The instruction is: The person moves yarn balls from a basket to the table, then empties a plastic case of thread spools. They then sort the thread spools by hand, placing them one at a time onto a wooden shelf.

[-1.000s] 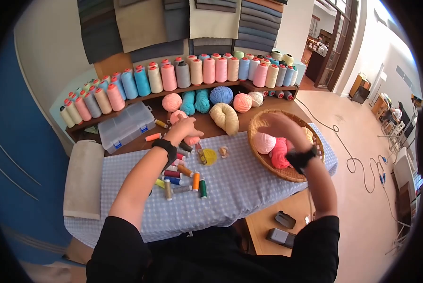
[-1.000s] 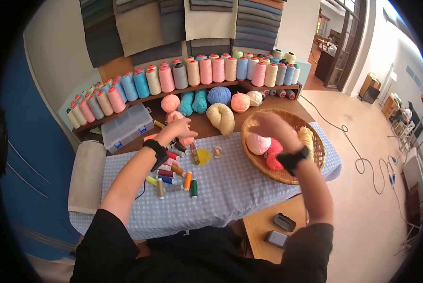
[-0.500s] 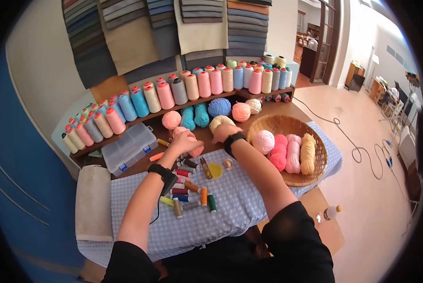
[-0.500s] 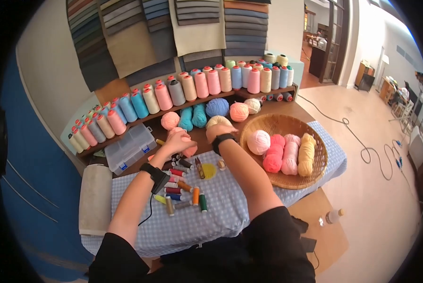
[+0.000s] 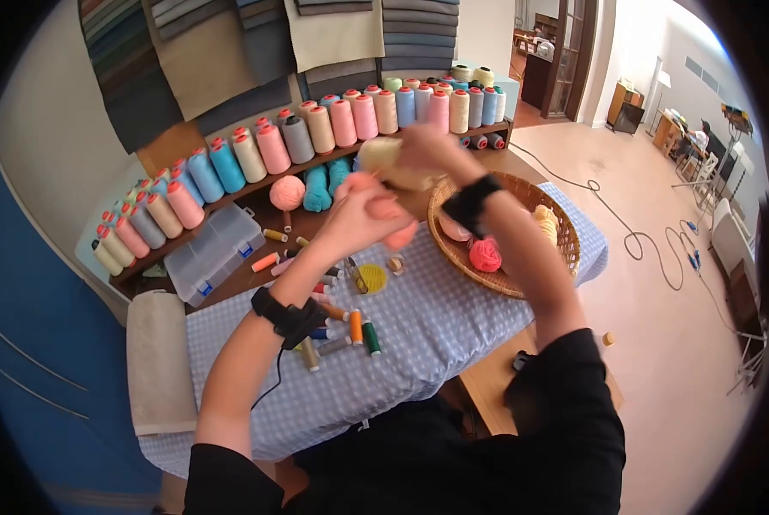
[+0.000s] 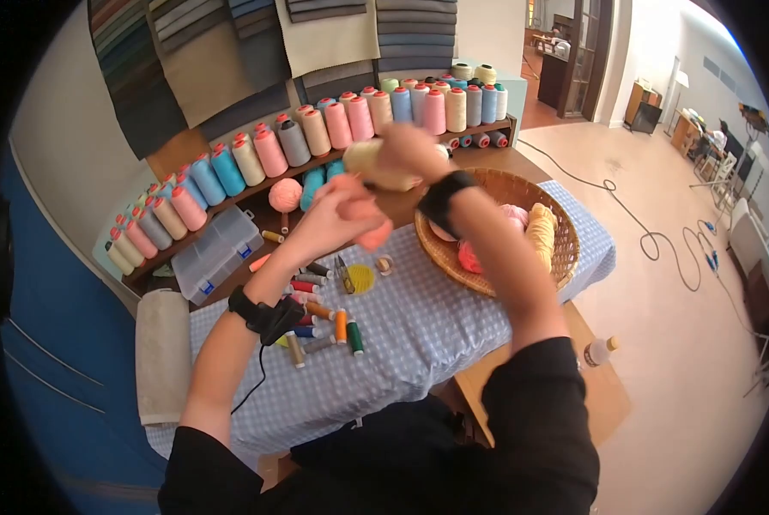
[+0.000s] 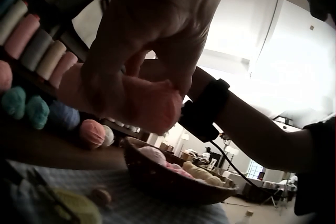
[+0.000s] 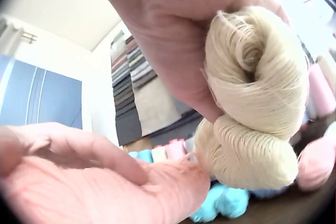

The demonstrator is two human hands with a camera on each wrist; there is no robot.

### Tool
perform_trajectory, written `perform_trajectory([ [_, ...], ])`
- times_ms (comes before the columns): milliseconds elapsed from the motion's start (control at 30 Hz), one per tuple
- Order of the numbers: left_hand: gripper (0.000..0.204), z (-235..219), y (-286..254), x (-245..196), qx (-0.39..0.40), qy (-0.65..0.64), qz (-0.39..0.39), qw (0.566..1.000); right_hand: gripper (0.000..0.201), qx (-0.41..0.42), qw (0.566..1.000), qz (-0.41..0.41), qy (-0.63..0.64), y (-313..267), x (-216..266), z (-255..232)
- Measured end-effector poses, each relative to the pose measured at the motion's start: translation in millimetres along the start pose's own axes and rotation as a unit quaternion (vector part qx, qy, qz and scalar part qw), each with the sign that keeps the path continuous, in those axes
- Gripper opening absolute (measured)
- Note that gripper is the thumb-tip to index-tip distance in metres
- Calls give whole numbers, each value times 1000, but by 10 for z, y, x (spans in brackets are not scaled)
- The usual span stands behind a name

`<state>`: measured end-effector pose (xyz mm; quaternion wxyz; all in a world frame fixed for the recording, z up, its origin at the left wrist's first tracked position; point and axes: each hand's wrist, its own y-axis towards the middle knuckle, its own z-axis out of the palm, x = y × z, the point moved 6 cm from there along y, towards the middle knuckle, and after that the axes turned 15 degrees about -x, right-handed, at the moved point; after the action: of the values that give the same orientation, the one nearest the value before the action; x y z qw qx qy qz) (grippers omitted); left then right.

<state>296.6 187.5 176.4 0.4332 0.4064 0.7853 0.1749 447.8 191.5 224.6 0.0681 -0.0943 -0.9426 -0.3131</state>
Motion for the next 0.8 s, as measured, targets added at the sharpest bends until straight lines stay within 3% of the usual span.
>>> perform_trajectory([
  [33,60,10,56,-191,10,-34,-3,999,45,23,999,7,-32,109,-300,-33],
  [67,63,79,83,-328,20,-68,-4,997,42,-5,1000,23,-11,92,-541,-264],
  [167,66,438,101,-557,16,-137,-37,990,26,-2,995,-76,-71,-78,-1112,-566],
  [200,66,473,97,-643,13,-142,-39,989,29,8,998,-36,-52,-202,-1313,-600],
  [267,68,626,-7,-816,160,-111,-35,980,28,10,999,-27,-44,-408,-1755,-451],
  [367,67,651,-22,-565,176,-69,-36,981,28,24,999,18,-16,-480,-1825,-371],
  [433,61,555,26,-212,158,-15,-38,987,27,48,998,48,10,-461,-1614,-340],
  [500,58,368,68,201,110,52,-35,992,26,150,979,133,30,-401,-1333,-190],
  [533,58,288,80,468,93,77,-60,991,25,113,993,22,12,-284,-1214,-53],
  [567,57,212,89,718,77,99,-83,989,27,128,989,-68,12,-137,-1168,181],
  [633,58,-40,67,997,97,170,-139,971,32,135,987,-74,45,-94,-568,80],
  [700,59,-66,50,1556,99,197,-158,963,33,157,987,-38,-22,90,-326,411],
  [733,60,-100,35,1844,73,219,-189,955,34,153,985,-71,-21,187,-218,607],
  [800,62,-190,81,1976,43,241,-215,945,37,135,986,-93,-17,412,-94,1008],
])
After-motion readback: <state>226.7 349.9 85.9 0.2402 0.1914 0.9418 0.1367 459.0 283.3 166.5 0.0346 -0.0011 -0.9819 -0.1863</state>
